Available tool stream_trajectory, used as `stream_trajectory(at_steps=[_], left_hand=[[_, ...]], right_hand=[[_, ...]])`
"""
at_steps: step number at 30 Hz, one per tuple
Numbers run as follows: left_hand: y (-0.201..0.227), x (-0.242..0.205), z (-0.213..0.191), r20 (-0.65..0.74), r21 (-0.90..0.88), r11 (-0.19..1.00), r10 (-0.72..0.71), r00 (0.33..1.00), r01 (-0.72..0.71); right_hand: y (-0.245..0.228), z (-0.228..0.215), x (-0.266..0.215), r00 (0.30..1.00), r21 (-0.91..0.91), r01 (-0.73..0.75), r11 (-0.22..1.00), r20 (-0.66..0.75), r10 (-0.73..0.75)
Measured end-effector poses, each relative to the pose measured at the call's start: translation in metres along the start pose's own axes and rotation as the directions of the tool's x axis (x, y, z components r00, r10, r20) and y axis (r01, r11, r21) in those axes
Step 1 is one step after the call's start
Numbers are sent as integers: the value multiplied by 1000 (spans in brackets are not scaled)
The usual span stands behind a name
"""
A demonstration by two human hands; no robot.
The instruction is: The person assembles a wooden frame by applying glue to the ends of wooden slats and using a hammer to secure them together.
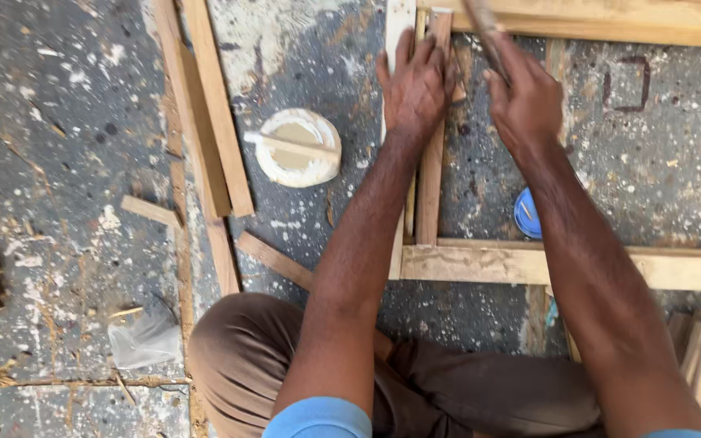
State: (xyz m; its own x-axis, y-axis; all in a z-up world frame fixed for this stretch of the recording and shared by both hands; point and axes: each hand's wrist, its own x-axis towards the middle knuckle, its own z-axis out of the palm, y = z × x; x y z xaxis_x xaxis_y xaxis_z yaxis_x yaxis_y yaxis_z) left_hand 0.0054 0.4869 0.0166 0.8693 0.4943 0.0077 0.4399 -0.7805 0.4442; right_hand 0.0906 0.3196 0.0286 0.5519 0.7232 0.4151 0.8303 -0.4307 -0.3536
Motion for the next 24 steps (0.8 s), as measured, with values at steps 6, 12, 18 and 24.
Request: stream_trajectory(at_steps=[6, 12, 18, 24], left_hand=[[-3, 7, 3, 6, 7, 999, 36, 999, -36], [-2, 4, 3, 12, 5, 999, 34, 999, -35], [-1, 5, -5, 59, -11, 1000, 16, 998, -15], [-4, 4, -2, -5, -1, 1000, 30, 1000, -30]], right_hand=[[-11, -2, -7, 949, -160, -171, 972, 237, 206], [0, 7, -9, 995, -2, 16, 1000, -95, -16], [5, 15, -2, 977, -131, -150, 980, 130, 167], [4, 16, -11, 995, 100, -49, 994, -87, 58]])
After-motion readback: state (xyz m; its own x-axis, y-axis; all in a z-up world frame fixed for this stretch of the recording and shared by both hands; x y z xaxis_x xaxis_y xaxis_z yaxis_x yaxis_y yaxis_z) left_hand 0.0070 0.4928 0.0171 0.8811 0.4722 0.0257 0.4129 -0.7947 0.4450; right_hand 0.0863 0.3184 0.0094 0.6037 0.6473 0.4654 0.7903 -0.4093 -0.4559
